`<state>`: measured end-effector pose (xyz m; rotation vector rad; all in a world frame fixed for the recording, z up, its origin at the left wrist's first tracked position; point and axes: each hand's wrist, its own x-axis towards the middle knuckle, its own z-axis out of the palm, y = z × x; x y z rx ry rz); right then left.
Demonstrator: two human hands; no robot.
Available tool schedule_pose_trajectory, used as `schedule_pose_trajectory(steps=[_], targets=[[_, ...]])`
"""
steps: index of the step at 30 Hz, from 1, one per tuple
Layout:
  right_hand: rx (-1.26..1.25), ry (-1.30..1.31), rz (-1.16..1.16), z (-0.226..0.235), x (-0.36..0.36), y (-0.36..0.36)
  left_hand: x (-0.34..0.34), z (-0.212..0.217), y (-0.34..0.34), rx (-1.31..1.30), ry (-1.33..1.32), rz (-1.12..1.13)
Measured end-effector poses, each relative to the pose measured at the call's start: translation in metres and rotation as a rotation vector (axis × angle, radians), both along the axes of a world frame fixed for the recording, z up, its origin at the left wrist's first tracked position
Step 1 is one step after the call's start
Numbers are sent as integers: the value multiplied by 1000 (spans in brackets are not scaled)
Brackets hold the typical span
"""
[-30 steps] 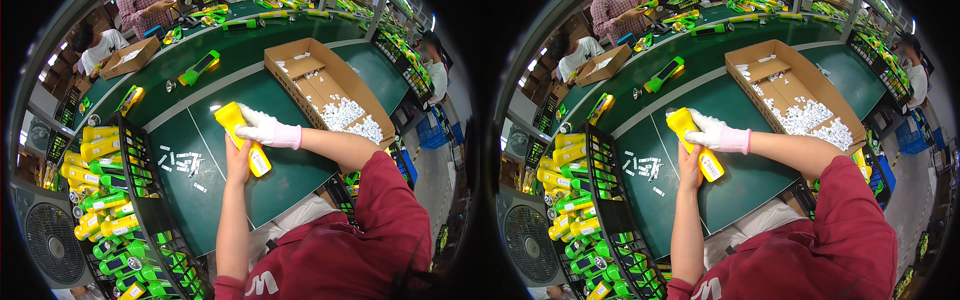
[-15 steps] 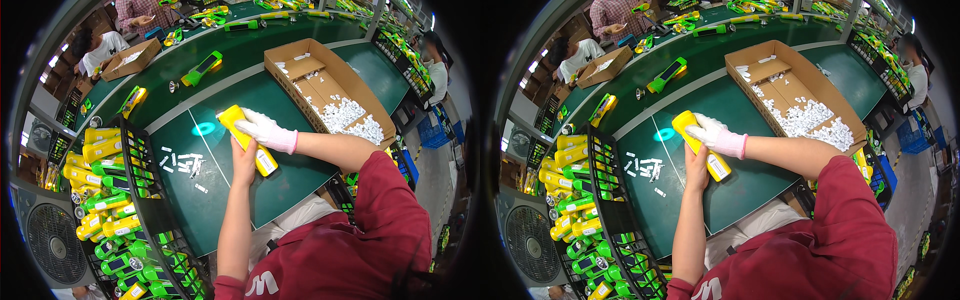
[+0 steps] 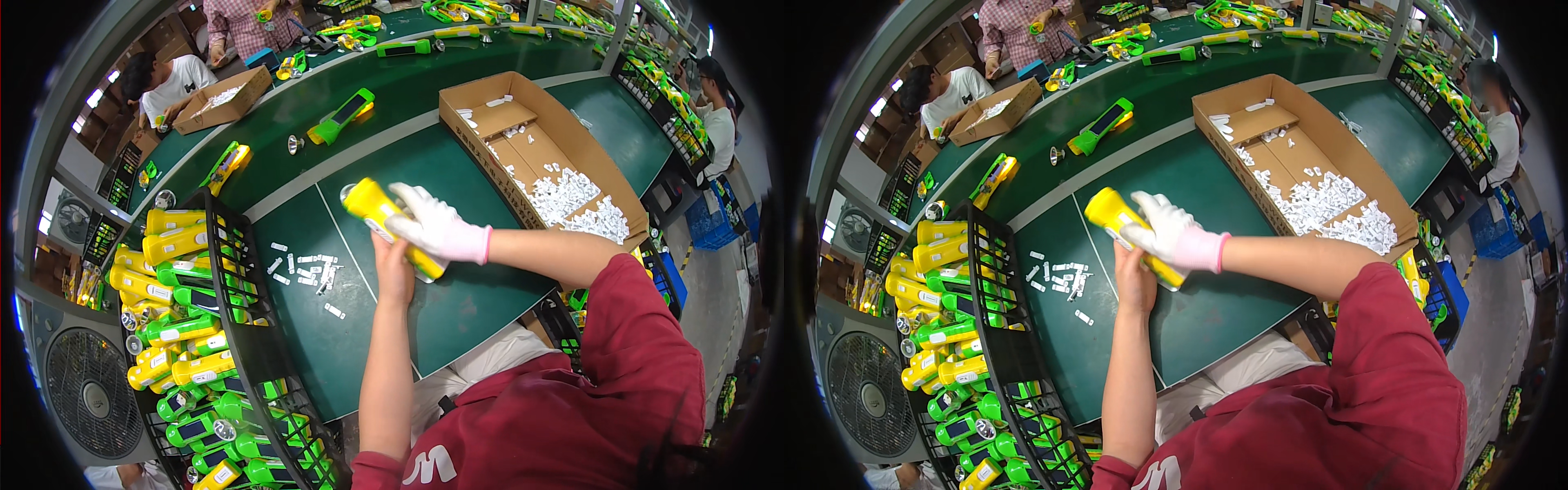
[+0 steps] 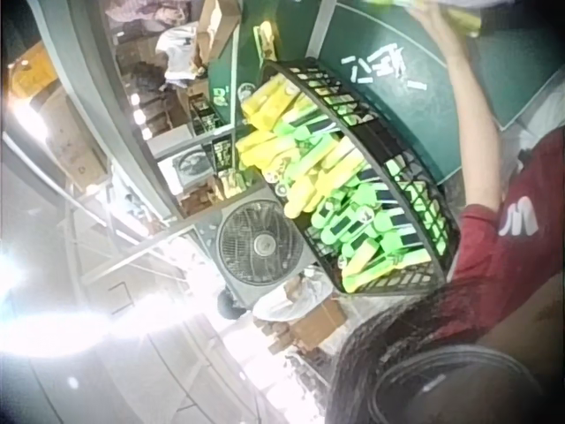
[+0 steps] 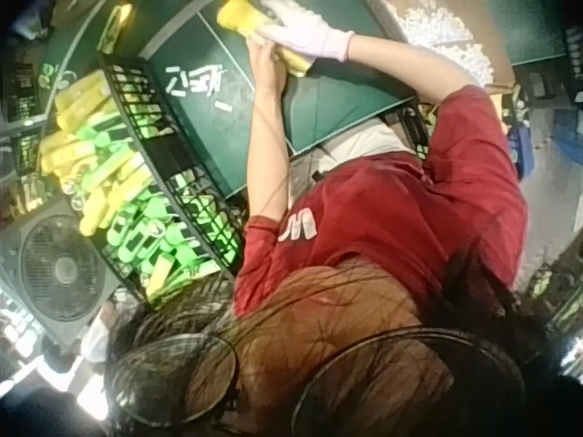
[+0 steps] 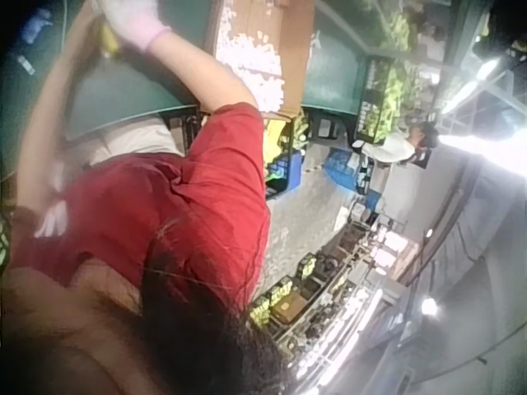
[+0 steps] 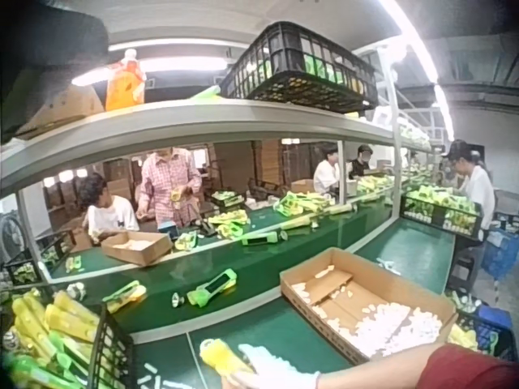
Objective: Assembling components of solar-powered flashlights on a factory production line.
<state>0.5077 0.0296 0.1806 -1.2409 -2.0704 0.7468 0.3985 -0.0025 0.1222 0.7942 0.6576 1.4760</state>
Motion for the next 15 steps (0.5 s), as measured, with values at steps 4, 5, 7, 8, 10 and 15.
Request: schedule_pose_trajectory(steps=[4,5,7,8,10,15], targets=[[21,-384,96,27,-8,-28,-20,5,1,-2,-271,-24],[60,-448,87,24,-10,-30,-22,6,1,-1,-325,-42],[4,-455,77,25,-12,-29,-24,6,1,20,-319,-64],[-54,-462,66,29,-13,-27,-25,10,2,24,-317,-61],[-101,-384,51,37,-13,-19,-27,17,2,93,-209,-2],[-346,-159,-11,52,-15,23,-38,21,10,177,-85,-63]])
